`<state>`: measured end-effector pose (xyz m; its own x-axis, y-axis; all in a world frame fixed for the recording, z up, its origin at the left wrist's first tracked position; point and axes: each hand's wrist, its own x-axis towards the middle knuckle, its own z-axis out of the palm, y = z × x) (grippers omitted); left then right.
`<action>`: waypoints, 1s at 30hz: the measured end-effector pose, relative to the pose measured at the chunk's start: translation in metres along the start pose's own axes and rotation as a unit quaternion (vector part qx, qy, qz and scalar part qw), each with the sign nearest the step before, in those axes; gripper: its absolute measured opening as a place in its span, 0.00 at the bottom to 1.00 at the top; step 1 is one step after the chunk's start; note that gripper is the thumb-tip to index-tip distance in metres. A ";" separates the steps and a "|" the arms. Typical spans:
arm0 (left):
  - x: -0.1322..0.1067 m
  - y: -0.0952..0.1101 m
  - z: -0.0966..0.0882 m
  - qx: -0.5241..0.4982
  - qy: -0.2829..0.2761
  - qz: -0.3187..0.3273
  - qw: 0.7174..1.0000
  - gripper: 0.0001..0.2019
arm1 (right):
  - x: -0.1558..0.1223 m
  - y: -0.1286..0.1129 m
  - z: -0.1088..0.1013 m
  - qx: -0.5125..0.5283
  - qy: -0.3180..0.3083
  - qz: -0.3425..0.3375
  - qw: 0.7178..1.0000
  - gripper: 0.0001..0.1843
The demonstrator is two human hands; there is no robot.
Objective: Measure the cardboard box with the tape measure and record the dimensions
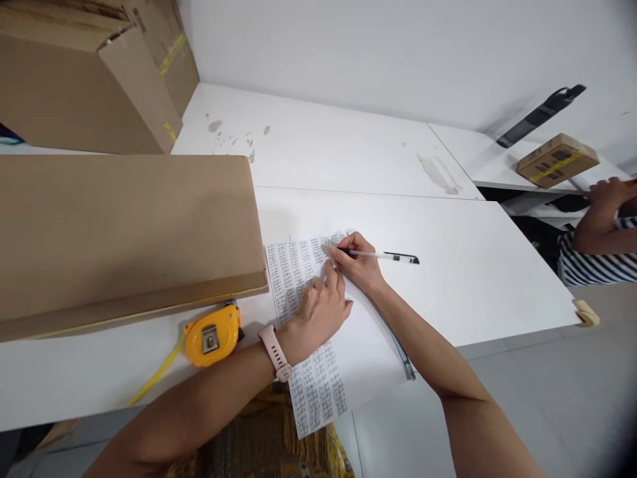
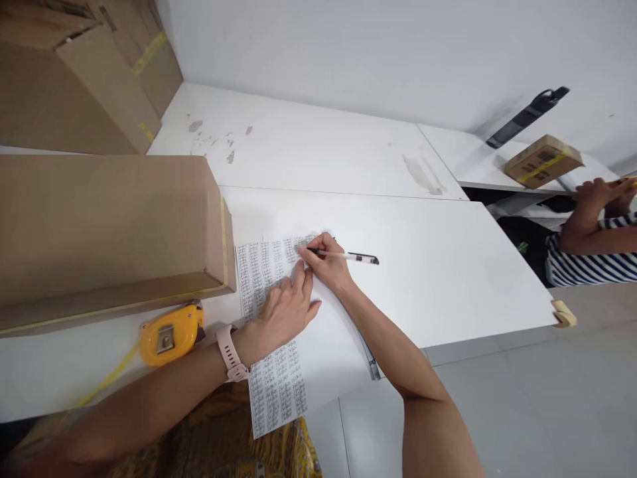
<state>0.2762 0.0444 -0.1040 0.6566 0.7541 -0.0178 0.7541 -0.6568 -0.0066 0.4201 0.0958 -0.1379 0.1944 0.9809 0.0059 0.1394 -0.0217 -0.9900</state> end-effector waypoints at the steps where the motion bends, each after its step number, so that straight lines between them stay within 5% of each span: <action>1: 0.000 0.000 0.000 0.000 0.004 0.002 1.000 0.30 | 0.000 -0.001 0.000 -0.006 0.008 -0.001 1.000 0.21; 12: 0.000 -0.004 -0.003 -0.038 0.008 0.006 0.999 0.29 | -0.001 0.000 0.003 -0.074 0.045 -0.024 0.996 0.21; 30: 0.001 -0.004 0.000 -0.040 0.014 0.010 0.999 0.29 | 0.000 0.003 0.002 -0.099 0.014 -0.037 0.994 0.19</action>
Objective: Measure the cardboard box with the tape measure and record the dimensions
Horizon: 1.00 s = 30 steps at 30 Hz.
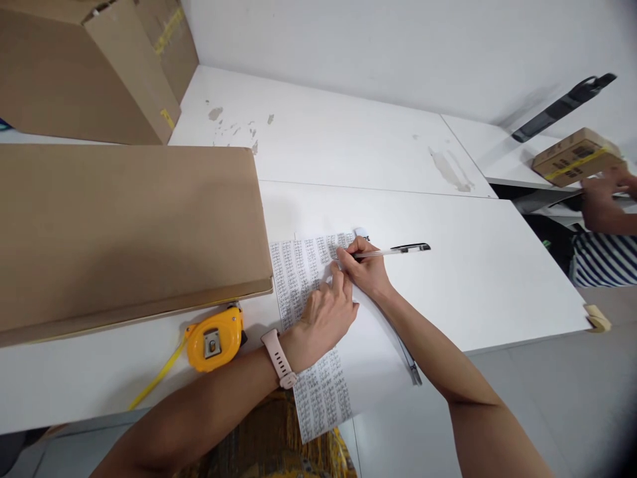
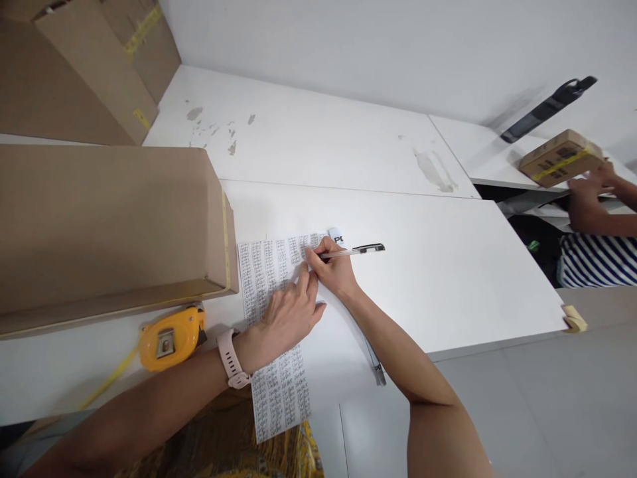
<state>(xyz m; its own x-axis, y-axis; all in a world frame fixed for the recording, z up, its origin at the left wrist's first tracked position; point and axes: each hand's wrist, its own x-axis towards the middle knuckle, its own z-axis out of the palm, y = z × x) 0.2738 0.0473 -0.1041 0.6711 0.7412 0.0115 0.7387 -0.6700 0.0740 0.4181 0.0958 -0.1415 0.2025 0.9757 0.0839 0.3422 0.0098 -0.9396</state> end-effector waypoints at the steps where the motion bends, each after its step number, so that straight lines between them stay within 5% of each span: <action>1: 0.000 0.000 0.000 0.000 0.002 0.000 1.000 0.29 | 0.000 0.000 0.000 0.000 -0.001 0.000 1.000 0.19; 30: 0.002 0.001 0.001 -0.017 -0.018 -0.012 1.000 0.29 | 0.000 0.003 -0.002 -0.001 0.003 -0.005 1.000 0.19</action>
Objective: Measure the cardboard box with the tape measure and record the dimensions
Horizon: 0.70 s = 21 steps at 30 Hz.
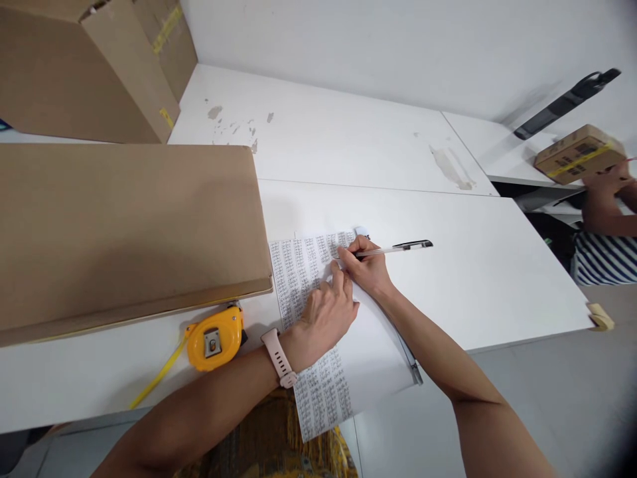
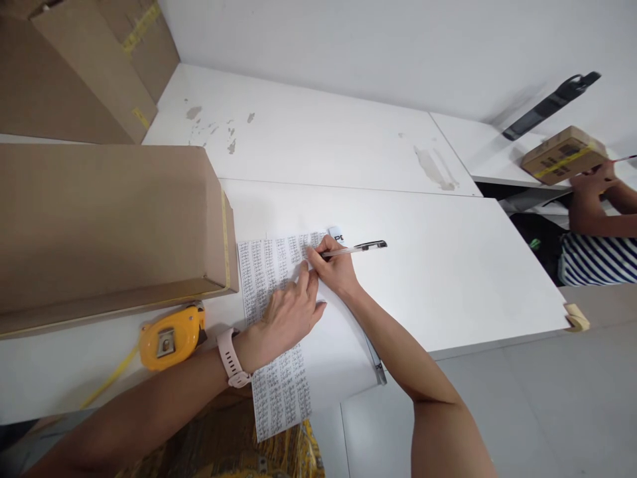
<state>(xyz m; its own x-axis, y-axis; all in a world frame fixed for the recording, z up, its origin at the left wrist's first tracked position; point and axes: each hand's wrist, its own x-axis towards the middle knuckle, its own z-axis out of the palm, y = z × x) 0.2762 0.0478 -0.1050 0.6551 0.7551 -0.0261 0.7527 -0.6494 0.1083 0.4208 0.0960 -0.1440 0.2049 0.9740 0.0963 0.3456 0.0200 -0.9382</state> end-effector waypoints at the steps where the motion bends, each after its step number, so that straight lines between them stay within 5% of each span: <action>1: 0.000 0.000 0.001 -0.001 0.000 0.000 1.000 0.29 | 0.000 0.000 0.000 -0.002 0.004 -0.002 1.000 0.19; 21: 0.000 0.001 0.004 0.022 0.016 0.005 1.000 0.29 | 0.002 -0.002 0.000 -0.023 0.001 -0.024 0.999 0.17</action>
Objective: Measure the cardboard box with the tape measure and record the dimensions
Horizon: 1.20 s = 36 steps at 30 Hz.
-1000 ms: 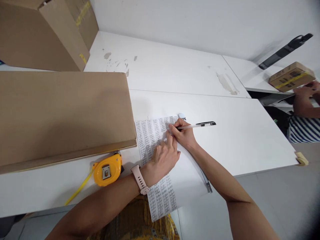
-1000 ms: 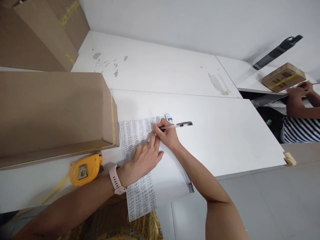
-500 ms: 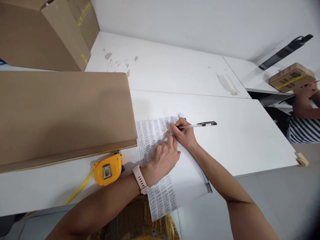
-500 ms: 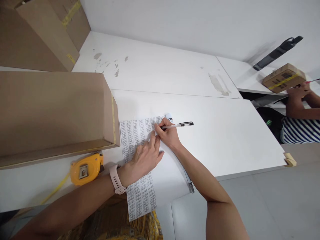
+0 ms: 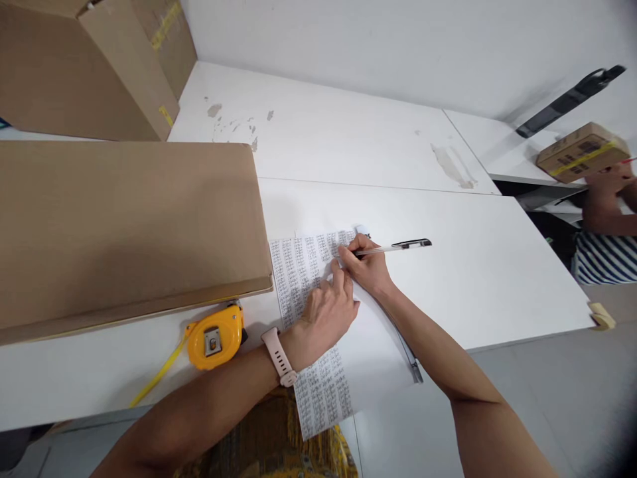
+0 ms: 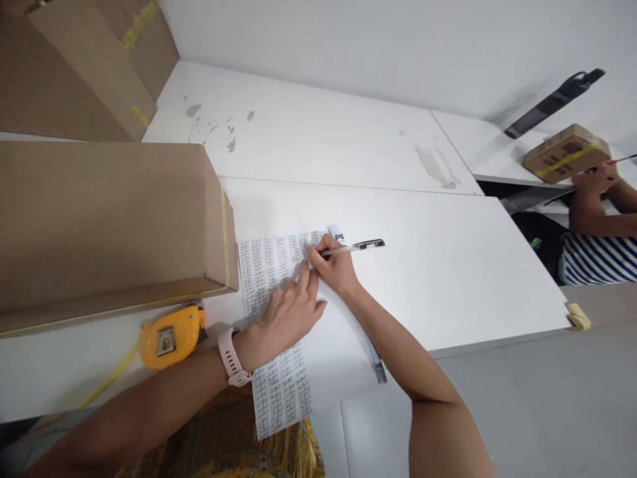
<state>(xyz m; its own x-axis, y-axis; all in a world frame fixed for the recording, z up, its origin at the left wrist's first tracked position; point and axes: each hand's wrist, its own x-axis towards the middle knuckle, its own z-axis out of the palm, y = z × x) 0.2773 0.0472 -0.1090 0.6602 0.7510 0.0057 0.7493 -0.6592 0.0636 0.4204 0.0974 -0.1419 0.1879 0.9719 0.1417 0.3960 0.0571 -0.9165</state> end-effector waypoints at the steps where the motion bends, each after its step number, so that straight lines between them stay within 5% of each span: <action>1: 0.000 0.000 0.000 0.003 -0.001 -0.002 1.000 0.29 | 0.000 0.000 0.000 0.002 -0.001 0.001 1.000 0.17; 36: 0.000 0.000 0.005 -0.013 0.005 -0.002 1.000 0.30 | 0.001 -0.001 0.000 0.002 0.034 -0.001 0.999 0.15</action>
<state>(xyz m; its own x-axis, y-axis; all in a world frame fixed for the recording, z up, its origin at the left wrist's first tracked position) 0.2776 0.0467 -0.1136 0.6566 0.7541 0.0153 0.7503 -0.6551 0.0889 0.4197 0.0979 -0.1407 0.2480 0.9540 0.1684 0.3929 0.0599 -0.9176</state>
